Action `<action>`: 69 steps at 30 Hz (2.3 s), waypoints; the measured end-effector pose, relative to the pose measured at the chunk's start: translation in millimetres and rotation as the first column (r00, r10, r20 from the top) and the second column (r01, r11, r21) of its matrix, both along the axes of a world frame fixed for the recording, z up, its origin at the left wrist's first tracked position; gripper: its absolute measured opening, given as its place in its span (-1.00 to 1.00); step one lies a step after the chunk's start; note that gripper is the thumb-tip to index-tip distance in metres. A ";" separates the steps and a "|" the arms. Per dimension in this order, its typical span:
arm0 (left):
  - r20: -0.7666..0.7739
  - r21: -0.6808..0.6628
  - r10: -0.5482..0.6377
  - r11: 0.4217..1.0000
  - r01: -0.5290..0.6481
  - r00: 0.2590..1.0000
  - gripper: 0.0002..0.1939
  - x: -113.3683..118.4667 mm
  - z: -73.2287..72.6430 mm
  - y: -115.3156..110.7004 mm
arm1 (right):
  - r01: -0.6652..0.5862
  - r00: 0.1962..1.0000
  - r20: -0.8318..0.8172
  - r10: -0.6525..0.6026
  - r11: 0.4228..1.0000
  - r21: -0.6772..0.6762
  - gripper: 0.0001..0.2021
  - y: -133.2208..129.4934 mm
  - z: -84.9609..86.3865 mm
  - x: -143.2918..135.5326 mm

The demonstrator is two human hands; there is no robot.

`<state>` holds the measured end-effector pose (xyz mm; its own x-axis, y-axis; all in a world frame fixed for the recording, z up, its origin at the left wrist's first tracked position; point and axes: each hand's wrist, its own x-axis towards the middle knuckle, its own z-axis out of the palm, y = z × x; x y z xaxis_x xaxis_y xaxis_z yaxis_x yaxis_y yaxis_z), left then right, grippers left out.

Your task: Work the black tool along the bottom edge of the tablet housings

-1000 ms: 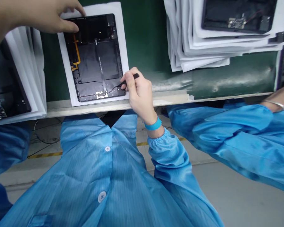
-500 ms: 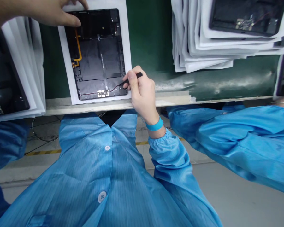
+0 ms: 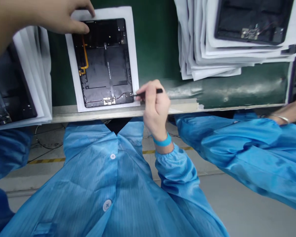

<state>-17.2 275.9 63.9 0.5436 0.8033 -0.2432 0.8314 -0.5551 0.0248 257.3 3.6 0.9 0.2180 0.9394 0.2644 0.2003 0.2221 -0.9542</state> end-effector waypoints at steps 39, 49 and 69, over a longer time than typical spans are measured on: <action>0.106 -0.389 0.690 0.692 -0.608 0.716 -0.64 -189.2 129.2 -97.5 | -0.938 0.288 -0.813 0.506 0.318 -0.134 -0.18 -73.8 39.2 -238.7; 0.044 -0.102 0.358 0.930 -0.352 0.933 -0.30 -179.9 86.2 -67.0 | -0.910 0.413 -0.482 0.773 0.325 -0.258 -0.25 -74.9 33.6 -114.0; 0.474 -0.148 0.226 0.973 -0.176 0.851 -0.59 170.8 95.0 41.7 | -0.439 0.847 -0.435 0.307 0.865 -0.244 -0.31 -57.3 34.9 12.4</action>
<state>153.5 317.6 158.9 0.4412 0.8945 -0.0722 0.7932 -0.3511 0.4976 269.7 -53.8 35.8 -0.1481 0.9844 -0.0953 -0.2151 -0.1262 -0.9684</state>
